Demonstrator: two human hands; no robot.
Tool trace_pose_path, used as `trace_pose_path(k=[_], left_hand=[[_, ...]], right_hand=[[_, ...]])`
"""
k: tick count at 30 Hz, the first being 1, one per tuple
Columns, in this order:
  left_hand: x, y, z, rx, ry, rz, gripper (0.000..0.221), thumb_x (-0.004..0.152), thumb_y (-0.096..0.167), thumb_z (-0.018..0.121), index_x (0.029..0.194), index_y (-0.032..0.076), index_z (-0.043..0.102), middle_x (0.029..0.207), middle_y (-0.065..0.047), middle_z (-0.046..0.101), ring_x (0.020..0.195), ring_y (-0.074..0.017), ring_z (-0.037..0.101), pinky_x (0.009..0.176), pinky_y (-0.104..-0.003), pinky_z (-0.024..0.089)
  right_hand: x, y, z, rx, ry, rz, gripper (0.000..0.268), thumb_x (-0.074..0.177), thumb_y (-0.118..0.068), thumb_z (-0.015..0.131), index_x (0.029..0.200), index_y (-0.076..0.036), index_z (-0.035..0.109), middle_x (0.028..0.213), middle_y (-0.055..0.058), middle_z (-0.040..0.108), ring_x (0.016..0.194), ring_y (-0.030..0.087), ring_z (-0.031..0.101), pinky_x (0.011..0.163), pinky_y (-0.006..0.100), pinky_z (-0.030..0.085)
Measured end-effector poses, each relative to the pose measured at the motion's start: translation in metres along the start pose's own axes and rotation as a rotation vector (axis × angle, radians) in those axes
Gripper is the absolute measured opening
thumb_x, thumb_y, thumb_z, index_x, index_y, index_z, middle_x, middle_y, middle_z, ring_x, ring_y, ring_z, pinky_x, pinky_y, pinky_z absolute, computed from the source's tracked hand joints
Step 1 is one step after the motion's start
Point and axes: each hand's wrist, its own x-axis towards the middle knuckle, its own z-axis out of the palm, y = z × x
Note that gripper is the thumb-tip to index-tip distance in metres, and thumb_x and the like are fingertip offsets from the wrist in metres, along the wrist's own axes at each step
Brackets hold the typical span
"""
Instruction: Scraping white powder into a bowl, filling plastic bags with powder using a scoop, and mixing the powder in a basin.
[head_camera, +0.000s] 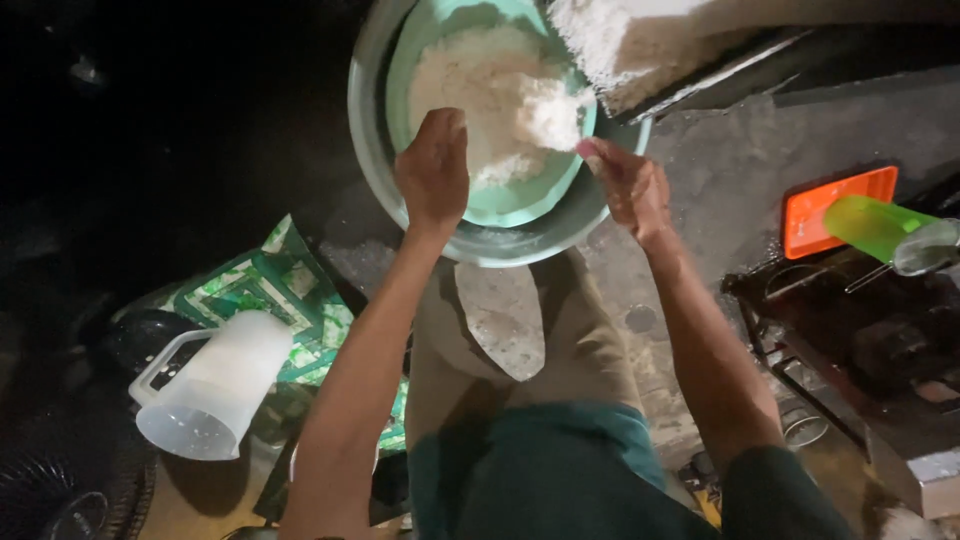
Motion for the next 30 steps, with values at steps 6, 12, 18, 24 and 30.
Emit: trace_pose_path(k=[6, 12, 18, 24, 30], left_hand=[[-0.003, -0.006, 0.028, -0.069, 0.017, -0.199, 0.021, 0.103, 0.031, 0.057, 0.117, 0.020, 0.068, 0.106, -0.007, 0.076, 0.103, -0.0272, 0.073, 0.092, -0.039, 0.056], [-0.015, -0.010, 0.042, -0.019, 0.034, -0.264, 0.038, 0.106, 0.041, 0.057, 0.132, 0.015, 0.062, 0.114, -0.016, 0.070, 0.109, -0.0397, 0.068, 0.094, -0.054, 0.055], [-0.036, -0.022, 0.048, 0.217, 0.043, -0.196, 0.043, 0.103, 0.045, 0.057, 0.138, 0.019, 0.060, 0.096, -0.015, 0.069, 0.092, -0.0381, 0.072, 0.076, -0.047, 0.057], [-0.030, -0.058, 0.035, 0.289, 0.177, 0.075, 0.035, 0.110, 0.025, 0.043, 0.131, 0.010, 0.065, 0.112, -0.017, 0.071, 0.089, -0.0391, 0.068, 0.076, -0.050, 0.054], [-0.012, -0.077, -0.008, 0.240, 0.083, -0.253, 0.036, 0.103, 0.033, 0.036, 0.117, 0.015, 0.065, 0.102, -0.010, 0.074, 0.089, -0.0337, 0.071, 0.070, -0.045, 0.051]], right_hand=[[-0.056, -0.009, -0.053, -0.104, 0.119, -0.283, 0.029, 0.107, -0.042, 0.060, 0.118, -0.022, 0.078, 0.093, 0.010, 0.076, 0.081, 0.037, 0.072, 0.065, 0.044, 0.047], [-0.081, -0.061, -0.039, -0.150, -0.052, -0.269, 0.024, 0.100, -0.025, 0.063, 0.120, -0.024, 0.076, 0.080, 0.018, 0.073, 0.075, 0.047, 0.069, 0.060, 0.051, 0.048], [-0.041, -0.053, 0.071, -0.410, -0.211, -0.057, 0.027, 0.101, -0.035, 0.056, 0.125, -0.035, 0.068, 0.091, 0.020, 0.075, 0.094, 0.044, 0.072, 0.082, 0.057, 0.055], [-0.026, -0.038, 0.137, -0.693, -0.181, -0.412, 0.080, 0.089, -0.004, 0.055, 0.158, -0.032, 0.026, 0.101, 0.009, 0.057, 0.087, 0.033, 0.062, 0.071, 0.044, 0.044], [-0.057, -0.034, 0.054, -0.611, -0.085, -0.565, 0.060, 0.097, 0.005, 0.053, 0.152, -0.018, 0.046, 0.087, 0.010, 0.068, 0.050, 0.018, 0.056, 0.032, 0.030, 0.040]])
